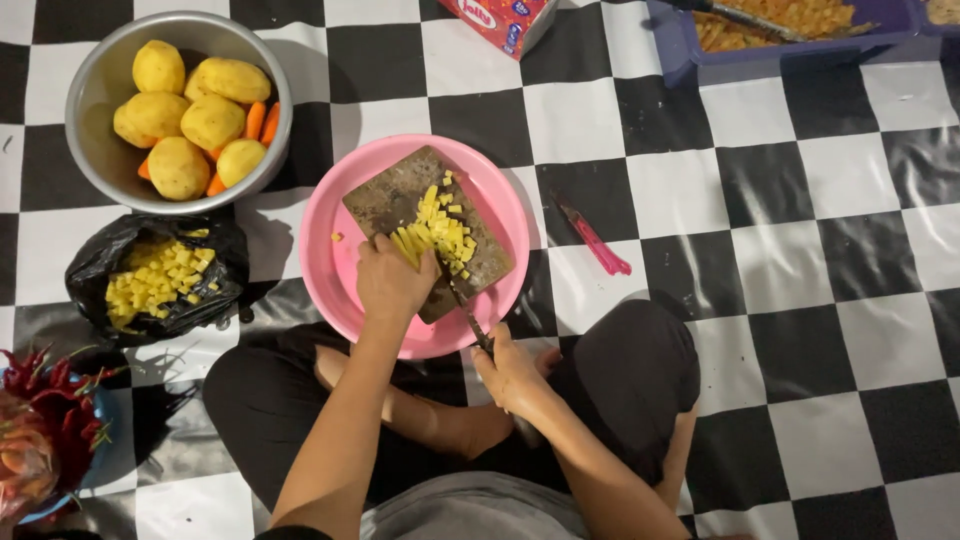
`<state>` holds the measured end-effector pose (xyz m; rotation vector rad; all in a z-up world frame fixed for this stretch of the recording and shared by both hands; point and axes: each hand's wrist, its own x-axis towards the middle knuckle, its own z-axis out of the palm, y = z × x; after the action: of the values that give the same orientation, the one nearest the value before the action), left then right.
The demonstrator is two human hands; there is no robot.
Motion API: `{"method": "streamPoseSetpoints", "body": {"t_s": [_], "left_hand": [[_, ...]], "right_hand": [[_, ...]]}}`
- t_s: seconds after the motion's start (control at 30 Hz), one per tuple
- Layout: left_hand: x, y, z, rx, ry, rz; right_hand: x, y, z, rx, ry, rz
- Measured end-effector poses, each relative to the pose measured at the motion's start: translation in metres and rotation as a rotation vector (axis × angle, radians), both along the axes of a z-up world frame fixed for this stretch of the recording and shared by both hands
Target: Dicing peeled potatoes into small cubes using a knife on a cutting board.
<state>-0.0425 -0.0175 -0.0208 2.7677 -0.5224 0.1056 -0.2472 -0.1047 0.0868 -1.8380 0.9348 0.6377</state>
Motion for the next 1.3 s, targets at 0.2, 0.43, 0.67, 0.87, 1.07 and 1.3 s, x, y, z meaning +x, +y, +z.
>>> {"method": "streamPoseSetpoints", "body": {"t_s": [0.2,0.43,0.67,0.87,1.07,1.3], "left_hand": [[-0.011,-0.017,0.020,0.123,0.036,0.027],[-0.002,-0.027,0.003,0.164,0.141,0.074],[-0.003,-0.031,0.026,0.224,0.232,0.034],[-0.007,-0.033,0.039,0.249,0.194,0.053],[-0.002,-0.032,0.016,0.243,0.088,0.036],[0.008,-0.001,0.030,0.331,-0.020,-0.351]], "right_hand": [[-0.002,-0.001,0.011,0.025,-0.065,-0.121],[-0.011,-0.010,-0.014,-0.003,-0.094,-0.128],[-0.009,-0.012,-0.003,0.069,-0.157,-0.122],[-0.010,-0.011,0.000,0.049,-0.119,-0.075],[-0.008,-0.009,-0.004,0.029,-0.103,-0.053],[-0.003,-0.004,0.024,-0.024,-0.049,-0.038]]}}
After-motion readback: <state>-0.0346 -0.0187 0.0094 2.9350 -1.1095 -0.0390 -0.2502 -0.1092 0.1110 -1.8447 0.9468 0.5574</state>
